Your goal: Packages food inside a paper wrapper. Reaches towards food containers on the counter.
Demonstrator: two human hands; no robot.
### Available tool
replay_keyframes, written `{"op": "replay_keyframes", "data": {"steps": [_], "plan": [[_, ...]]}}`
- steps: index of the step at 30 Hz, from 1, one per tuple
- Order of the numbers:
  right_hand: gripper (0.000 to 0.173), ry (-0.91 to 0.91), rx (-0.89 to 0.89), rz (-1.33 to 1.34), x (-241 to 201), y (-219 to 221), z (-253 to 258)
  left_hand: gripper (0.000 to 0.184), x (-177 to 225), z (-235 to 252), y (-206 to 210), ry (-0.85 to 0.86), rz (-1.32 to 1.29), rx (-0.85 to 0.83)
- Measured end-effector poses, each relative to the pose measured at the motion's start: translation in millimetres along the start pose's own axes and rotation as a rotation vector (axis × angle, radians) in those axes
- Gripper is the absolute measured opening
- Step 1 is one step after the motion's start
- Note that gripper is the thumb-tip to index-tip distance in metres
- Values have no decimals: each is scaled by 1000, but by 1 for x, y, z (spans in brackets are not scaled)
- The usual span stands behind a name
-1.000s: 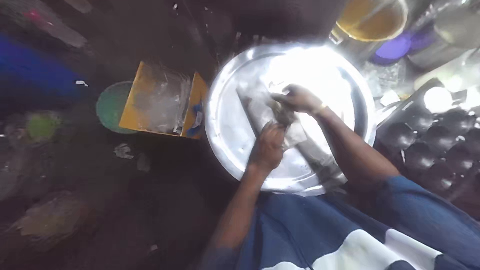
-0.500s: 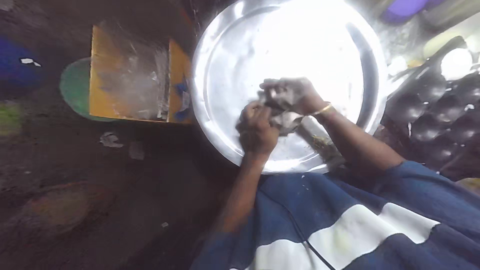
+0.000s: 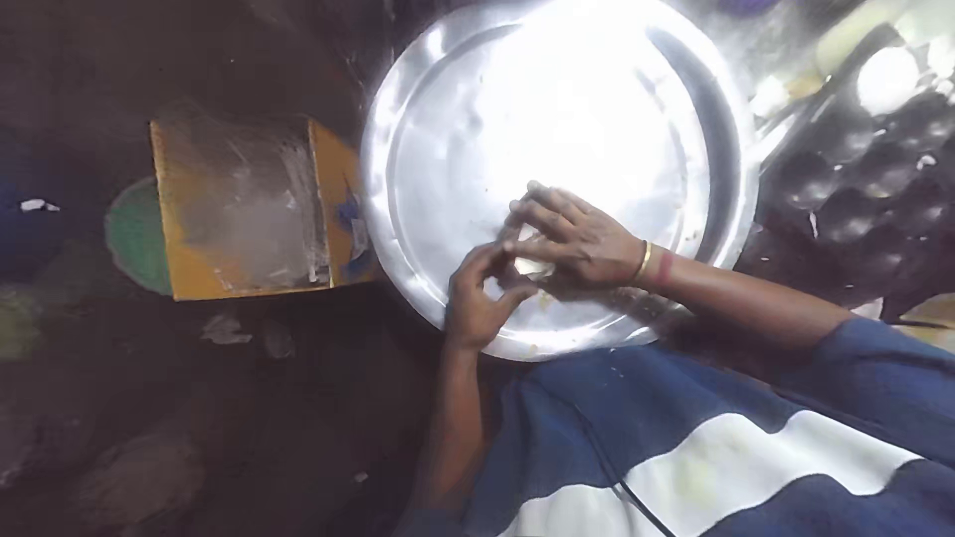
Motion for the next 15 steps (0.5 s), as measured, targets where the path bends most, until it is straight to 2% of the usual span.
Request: {"op": "replay_keyframes", "data": {"steps": [1, 3, 5, 6, 8, 10, 11, 13, 15], "plan": [[49, -16, 18, 22, 2, 1, -1, 46, -5, -3, 0, 6, -59, 25], [52, -42, 13, 47, 0, 4, -3, 23, -8, 2, 8, -14, -59, 190], [63, -41, 0, 57, -2, 4, -2, 30, -4, 27, 7, -114, 76, 259], [67, -16, 11, 57, -6, 4, -3, 38, 2, 43, 5, -183, 186, 216], [59, 48, 89, 24, -11, 4, -7, 48, 18, 76, 0, -229, 358, 61], [54, 99, 151, -2, -8, 3, -9, 50, 32, 98, 1, -217, 355, -74], [53, 142, 169, 46, -7, 1, -9, 54, 32, 100, 1, -204, 244, -78], [54, 272, 242, 263, 4, -8, -10, 59, 27, 91, 5, -161, -151, -45], [49, 430, 431, 648, 18, -18, -20, 62, 33, 70, 26, -228, -561, -86]]}}
Point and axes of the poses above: each hand's wrist, its own z-axis towards the middle knuckle, its own y-axis out of the palm, x = y × z, the point moved 2 cm from there along z, towards the middle knuckle, and after that the axes turned 1 degree about -y, right-handed, at the moved point
